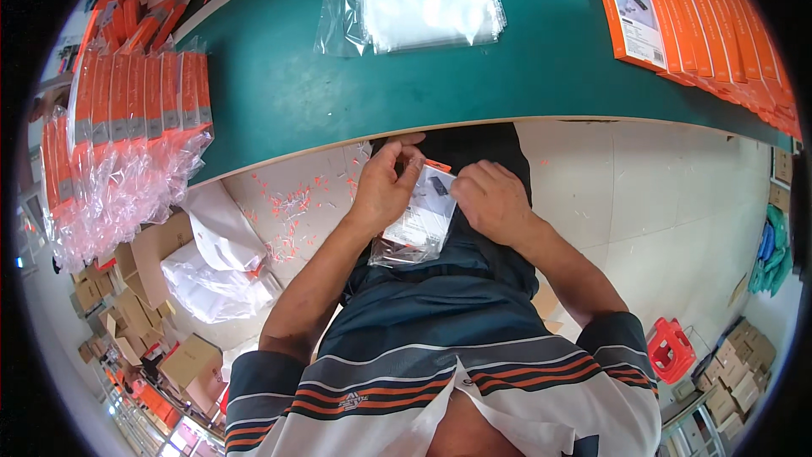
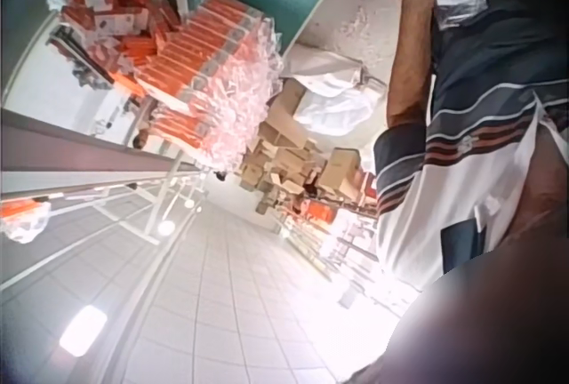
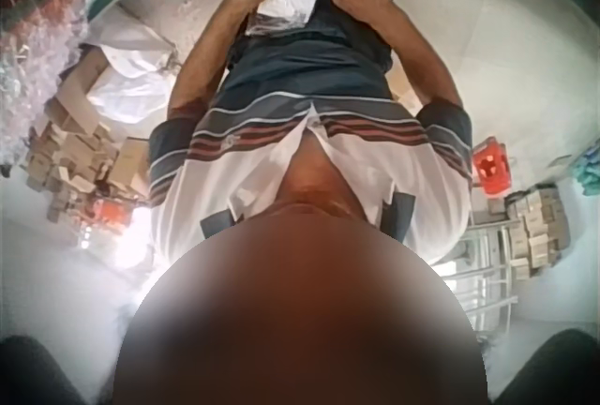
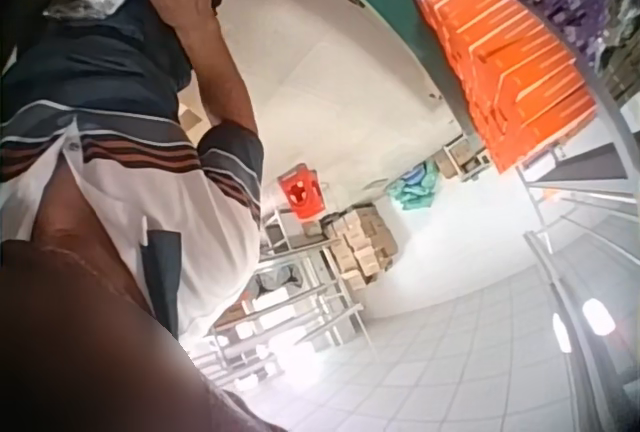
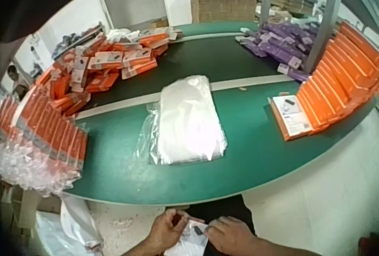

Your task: Packing small electronic components or boxed items into individual plastic bags at a factory workstation.

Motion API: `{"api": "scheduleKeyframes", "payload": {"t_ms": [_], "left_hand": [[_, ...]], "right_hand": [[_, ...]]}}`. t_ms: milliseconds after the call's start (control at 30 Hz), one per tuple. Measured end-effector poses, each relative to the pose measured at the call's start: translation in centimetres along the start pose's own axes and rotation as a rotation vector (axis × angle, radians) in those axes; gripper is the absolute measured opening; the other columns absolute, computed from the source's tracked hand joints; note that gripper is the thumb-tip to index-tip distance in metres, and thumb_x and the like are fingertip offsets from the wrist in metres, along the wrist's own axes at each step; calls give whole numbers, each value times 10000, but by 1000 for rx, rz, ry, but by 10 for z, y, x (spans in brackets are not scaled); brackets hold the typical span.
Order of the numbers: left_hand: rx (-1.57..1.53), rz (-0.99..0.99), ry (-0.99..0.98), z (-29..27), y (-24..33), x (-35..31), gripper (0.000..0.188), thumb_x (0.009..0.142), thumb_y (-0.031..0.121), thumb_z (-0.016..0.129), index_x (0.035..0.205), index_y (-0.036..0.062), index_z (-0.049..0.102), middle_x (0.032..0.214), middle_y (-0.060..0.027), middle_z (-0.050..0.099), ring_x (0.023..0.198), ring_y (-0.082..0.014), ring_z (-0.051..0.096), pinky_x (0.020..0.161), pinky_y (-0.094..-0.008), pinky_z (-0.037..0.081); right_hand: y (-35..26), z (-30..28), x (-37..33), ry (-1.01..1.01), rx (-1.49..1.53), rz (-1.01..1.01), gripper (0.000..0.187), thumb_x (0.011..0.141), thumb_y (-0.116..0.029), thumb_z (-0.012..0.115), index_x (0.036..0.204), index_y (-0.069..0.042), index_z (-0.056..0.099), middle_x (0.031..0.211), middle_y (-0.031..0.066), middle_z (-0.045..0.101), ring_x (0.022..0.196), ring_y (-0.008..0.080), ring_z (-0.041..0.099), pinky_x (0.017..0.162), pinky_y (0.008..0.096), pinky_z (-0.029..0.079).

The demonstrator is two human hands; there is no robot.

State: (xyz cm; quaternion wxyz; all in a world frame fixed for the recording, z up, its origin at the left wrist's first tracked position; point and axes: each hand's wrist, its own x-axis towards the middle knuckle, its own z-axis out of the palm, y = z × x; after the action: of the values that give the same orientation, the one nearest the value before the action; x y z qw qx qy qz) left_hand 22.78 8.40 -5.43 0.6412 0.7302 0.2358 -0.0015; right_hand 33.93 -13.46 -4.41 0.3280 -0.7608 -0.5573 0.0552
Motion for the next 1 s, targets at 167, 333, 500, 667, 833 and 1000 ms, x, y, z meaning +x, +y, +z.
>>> {"api": "scheduleKeyframes", "payload": {"t_ms": [167,333,500,667,833,1000], "left_hand": [[81,117,24,6,2,2,361,1058,-34,673,1415,11,662,1052,-57,702,935,-132,658,854,-291,551],[-23,93,7,7,-7,1,381,1043,-65,653,1415,16,653,1077,-57,673,921,-125,635,846,-284,540],[-27,51,-11,9,-1,0,392,1020,-84,633,1398,18,657,1102,-68,654,916,-122,607,837,-267,522],[34,47,-125,11,17,3,425,1009,-65,638,1424,28,635,1142,-106,656,983,-169,639,886,-297,539],[116,125,-141,12,20,1,541,1018,-42,640,1532,-10,475,1327,-154,608,1245,-251,632,1080,-365,513],[218,215,-192,14,25,4,686,963,11,673,1575,-37,367,1459,-281,537,1387,-416,585,1165,-453,487]], "right_hand": [[0,10,6,110,204,452,98,979,-93,736,1038,-47,673,996,111,672,876,352,686,774,451,571],[8,12,4,50,101,187,101,1002,-100,743,1054,-42,679,971,102,671,888,347,703,772,443,580],[8,12,9,76,217,245,108,1032,-144,737,1034,-48,687,943,116,680,888,354,720,772,451,584],[15,-3,23,-78,419,460,75,1049,-121,727,1039,-47,716,958,122,692,820,331,701,752,434,574],[21,-2,37,-106,552,411,101,1060,-151,724,1069,-50,722,995,133,722,807,289,696,740,416,560],[25,-1,41,-141,430,368,160,1065,-205,720,1077,-46,725,1019,150,739,834,279,703,757,420,556]]}}
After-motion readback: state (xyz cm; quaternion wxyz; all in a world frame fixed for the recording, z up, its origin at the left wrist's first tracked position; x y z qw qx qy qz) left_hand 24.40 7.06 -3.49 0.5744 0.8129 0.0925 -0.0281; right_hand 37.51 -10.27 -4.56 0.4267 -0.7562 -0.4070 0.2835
